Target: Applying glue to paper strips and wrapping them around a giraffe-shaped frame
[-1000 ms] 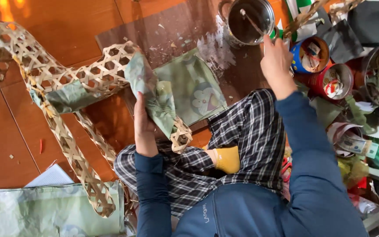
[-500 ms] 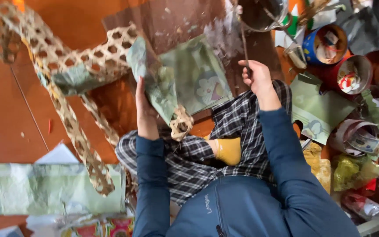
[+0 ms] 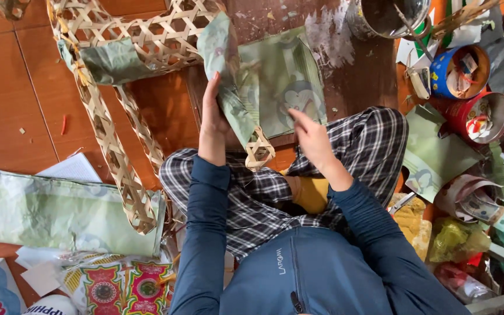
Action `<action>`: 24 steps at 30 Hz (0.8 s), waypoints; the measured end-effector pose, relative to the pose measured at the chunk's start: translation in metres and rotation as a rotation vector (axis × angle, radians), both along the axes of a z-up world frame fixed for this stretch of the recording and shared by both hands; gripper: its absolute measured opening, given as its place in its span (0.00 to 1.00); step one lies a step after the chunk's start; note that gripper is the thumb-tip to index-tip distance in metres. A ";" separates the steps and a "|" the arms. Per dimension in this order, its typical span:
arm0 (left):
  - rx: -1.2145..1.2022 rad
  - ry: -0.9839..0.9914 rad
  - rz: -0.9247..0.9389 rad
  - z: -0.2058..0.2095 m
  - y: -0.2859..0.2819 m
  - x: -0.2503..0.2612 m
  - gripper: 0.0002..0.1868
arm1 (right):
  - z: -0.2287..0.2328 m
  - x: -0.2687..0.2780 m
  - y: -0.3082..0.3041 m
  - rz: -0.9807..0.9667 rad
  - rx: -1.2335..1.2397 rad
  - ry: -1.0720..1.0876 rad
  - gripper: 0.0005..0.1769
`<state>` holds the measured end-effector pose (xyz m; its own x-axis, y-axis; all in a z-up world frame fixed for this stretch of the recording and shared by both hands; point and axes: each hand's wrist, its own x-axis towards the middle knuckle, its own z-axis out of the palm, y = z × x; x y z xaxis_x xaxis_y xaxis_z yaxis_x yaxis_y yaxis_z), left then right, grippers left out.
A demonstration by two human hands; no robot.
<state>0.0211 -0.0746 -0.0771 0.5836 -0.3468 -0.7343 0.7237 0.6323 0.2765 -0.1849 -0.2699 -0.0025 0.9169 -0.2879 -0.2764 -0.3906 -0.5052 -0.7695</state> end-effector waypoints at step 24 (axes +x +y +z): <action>-0.182 0.050 0.124 -0.023 0.002 -0.010 0.44 | 0.001 -0.003 -0.088 -0.297 0.153 -0.049 0.24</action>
<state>0.0106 -0.0725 -0.0997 0.5945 -0.4040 -0.6952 0.6475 0.7532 0.1160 -0.1882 -0.3577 -0.0016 0.8122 -0.5032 -0.2951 -0.4643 -0.2515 -0.8492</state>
